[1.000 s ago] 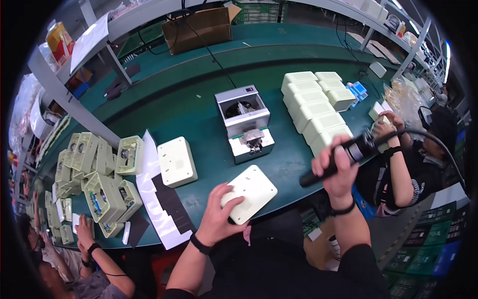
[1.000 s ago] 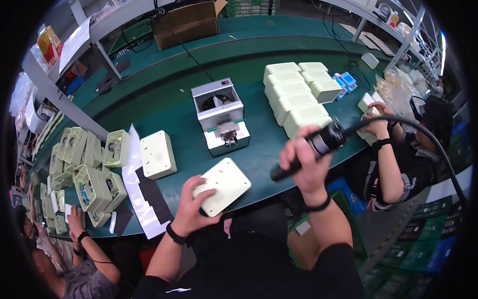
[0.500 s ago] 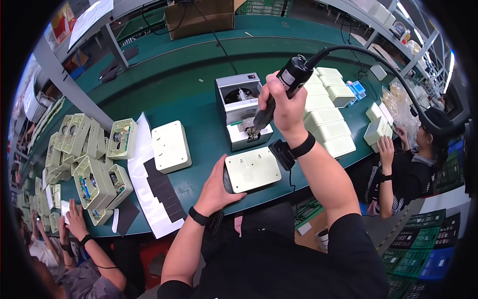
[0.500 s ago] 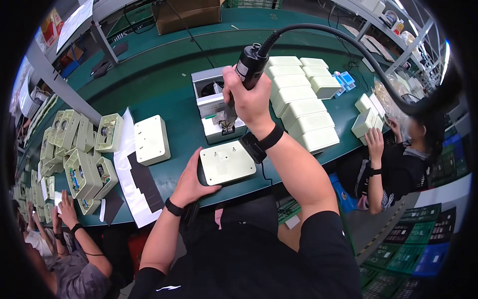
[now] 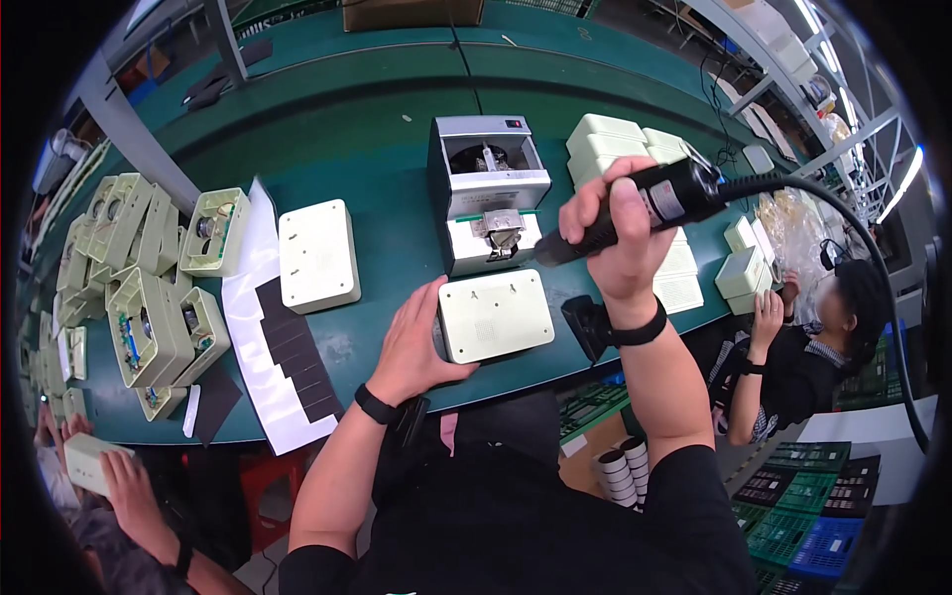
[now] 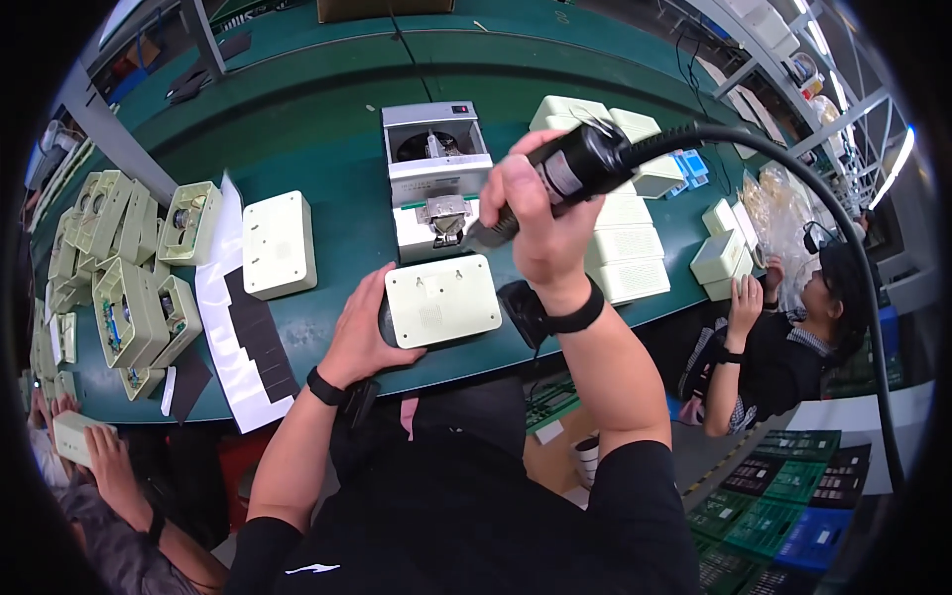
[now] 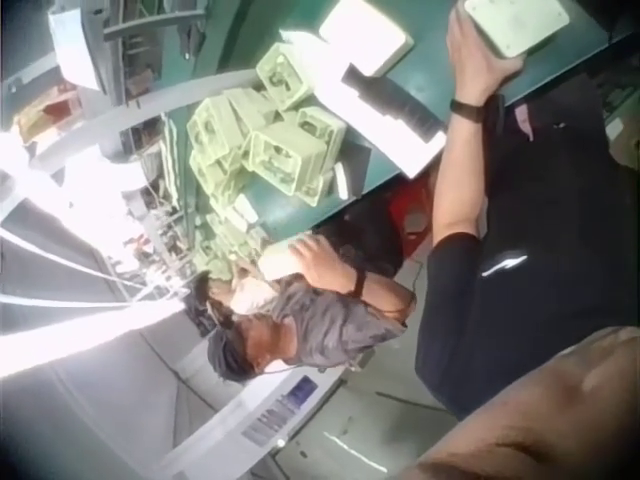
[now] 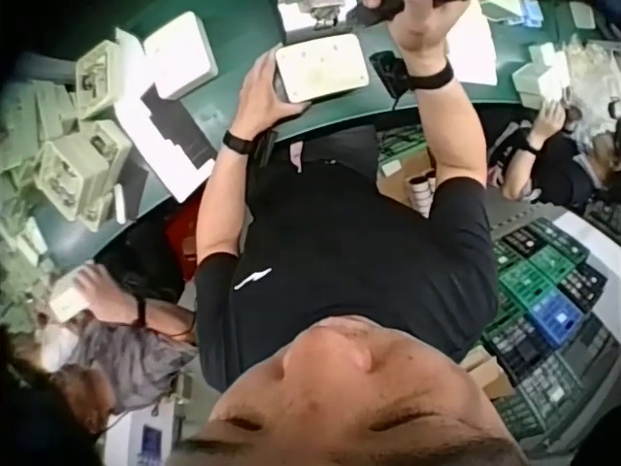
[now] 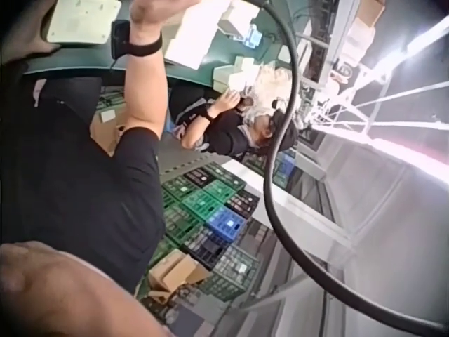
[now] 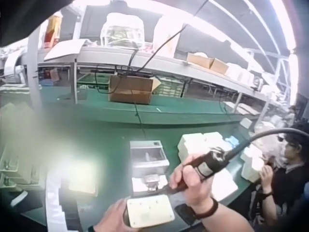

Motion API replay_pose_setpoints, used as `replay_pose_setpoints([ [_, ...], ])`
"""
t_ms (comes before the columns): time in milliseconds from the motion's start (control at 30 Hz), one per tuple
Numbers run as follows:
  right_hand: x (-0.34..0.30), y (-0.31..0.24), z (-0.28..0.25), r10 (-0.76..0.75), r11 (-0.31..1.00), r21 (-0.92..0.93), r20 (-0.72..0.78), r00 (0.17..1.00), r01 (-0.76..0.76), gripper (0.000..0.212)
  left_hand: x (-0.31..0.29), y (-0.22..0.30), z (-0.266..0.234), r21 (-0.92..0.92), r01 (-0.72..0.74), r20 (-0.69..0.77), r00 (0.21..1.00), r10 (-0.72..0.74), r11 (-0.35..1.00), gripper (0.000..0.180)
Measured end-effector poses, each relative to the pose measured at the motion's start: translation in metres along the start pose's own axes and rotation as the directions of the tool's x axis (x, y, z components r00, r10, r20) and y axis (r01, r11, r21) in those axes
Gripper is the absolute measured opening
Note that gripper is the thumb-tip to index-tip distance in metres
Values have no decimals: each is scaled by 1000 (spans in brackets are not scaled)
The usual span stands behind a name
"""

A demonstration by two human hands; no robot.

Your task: The person inserts a circuit board and speaker into a plastic housing, then peels a strip from a sheet and presses it inside. They place a cover on the housing and use a power screwdriver to fasten it with screws.

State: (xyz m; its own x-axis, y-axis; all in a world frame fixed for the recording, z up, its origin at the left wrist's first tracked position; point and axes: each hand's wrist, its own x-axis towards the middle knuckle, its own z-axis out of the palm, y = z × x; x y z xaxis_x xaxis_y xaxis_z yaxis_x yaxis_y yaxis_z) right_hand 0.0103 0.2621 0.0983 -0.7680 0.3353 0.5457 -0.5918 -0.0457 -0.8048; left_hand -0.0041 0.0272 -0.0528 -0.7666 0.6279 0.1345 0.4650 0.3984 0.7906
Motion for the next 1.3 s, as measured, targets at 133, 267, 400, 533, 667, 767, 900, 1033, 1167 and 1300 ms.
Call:
replay_pose_setpoints([
  [133,21,18,12,-38,997,-60,2,999,38,20,-1,2,4,0,4,-9,1000,-4,1000,115],
  [267,32,26,12,88,982,-169,21,996,-83,20,-1,1,6,-31,10,-2,1000,-10,999,114],
  [400,19,9,-2,135,985,-113,20,991,-132,20,-6,-3,7,-8,-3,-23,1000,3,1000,113],
  [533,1,-10,-12,88,993,-75,6,996,-87,20,-1,1,-1,-34,-6,11,1000,6,999,111],
  [667,-4,-5,-19,65,993,-100,2,998,-65,20,0,0,1,-27,-5,-3,1000,5,1000,109],
  [767,-7,0,-23,63,991,-116,0,998,-62,20,1,3,2,-16,0,3,1000,0,1000,109],
  [900,-15,16,-27,72,987,-143,-5,997,-72,19,0,5,2,-18,10,10,1000,-10,1000,109],
  [1033,-25,34,-31,97,980,-171,-13,995,-98,17,-1,3,3,-28,9,8,1000,-9,1000,110],
  [1167,-27,41,-31,103,983,-149,-29,994,-106,17,0,2,1,-22,4,14,1000,-4,1000,109],
  [1300,-26,42,-31,113,983,-143,-21,993,-115,17,2,3,1,-15,5,18,1000,-4,1000,109],
])
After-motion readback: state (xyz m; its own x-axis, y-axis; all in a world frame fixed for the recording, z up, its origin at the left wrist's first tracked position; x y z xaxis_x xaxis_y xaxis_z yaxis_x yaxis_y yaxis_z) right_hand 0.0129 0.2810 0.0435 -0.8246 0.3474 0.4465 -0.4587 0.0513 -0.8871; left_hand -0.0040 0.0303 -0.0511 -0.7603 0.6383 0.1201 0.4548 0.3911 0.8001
